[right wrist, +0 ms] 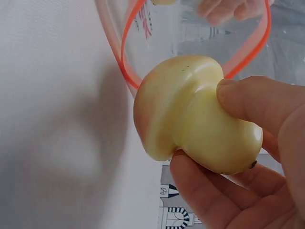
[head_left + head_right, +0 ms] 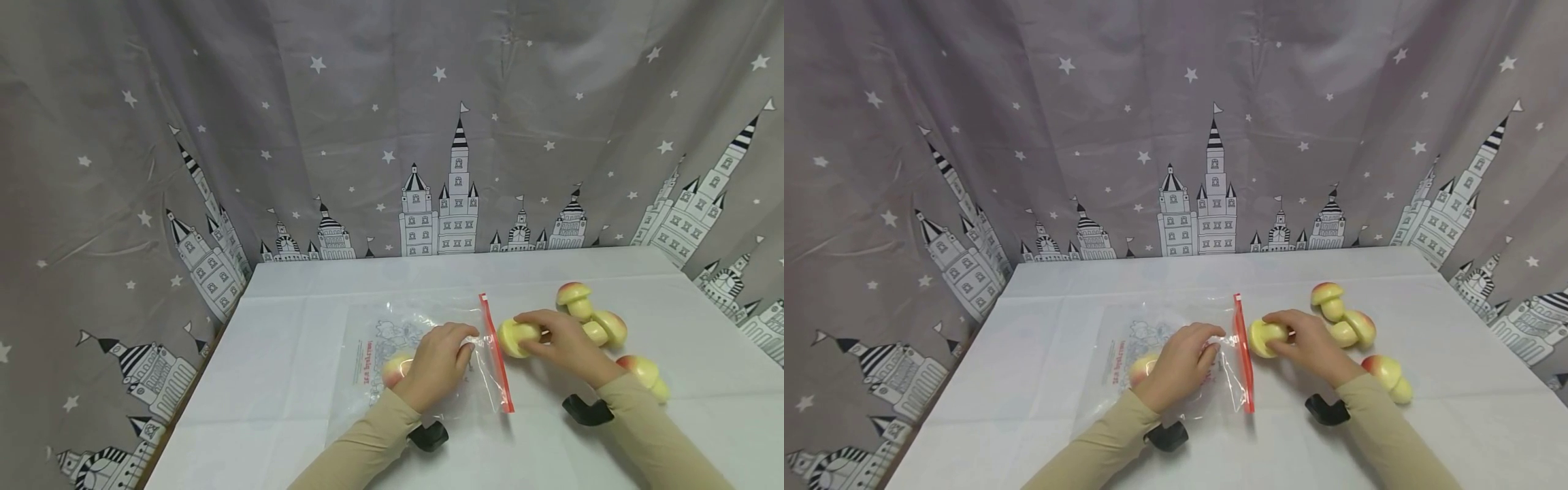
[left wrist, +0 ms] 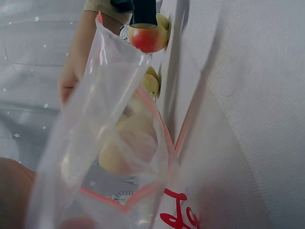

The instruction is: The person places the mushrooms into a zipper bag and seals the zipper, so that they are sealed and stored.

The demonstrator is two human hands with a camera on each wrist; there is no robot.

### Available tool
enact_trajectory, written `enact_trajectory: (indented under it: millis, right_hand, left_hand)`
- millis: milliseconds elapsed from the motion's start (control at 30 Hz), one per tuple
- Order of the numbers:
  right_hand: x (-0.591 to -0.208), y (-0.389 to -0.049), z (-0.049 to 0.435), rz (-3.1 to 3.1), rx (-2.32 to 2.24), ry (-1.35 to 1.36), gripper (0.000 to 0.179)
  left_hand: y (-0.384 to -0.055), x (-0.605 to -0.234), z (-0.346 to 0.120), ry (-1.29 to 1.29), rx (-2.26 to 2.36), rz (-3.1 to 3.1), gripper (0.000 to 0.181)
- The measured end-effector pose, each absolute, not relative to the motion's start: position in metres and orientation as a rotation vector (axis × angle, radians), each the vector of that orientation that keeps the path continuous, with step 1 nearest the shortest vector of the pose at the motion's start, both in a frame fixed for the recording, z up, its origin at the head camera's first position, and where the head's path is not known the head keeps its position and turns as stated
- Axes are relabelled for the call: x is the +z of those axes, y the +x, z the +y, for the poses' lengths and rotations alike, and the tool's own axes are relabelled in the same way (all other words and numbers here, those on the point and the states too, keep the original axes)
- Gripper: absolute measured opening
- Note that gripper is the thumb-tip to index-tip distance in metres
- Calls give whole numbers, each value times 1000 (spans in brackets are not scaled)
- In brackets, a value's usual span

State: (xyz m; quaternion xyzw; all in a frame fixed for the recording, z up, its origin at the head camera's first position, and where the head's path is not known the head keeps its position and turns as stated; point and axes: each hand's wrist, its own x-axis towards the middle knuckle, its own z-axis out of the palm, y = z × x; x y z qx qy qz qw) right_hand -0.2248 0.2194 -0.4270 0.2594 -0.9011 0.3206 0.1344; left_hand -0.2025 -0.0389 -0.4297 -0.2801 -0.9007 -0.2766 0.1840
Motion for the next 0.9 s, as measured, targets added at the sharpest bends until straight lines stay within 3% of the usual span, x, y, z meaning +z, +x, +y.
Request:
enact_trajectory:
  millis: [900]
  right_hand:
    - [-435,-233,190,-2577,1077,812,38]
  left_hand:
    - [-202,-426,-41,-789,-791,-2553,19]
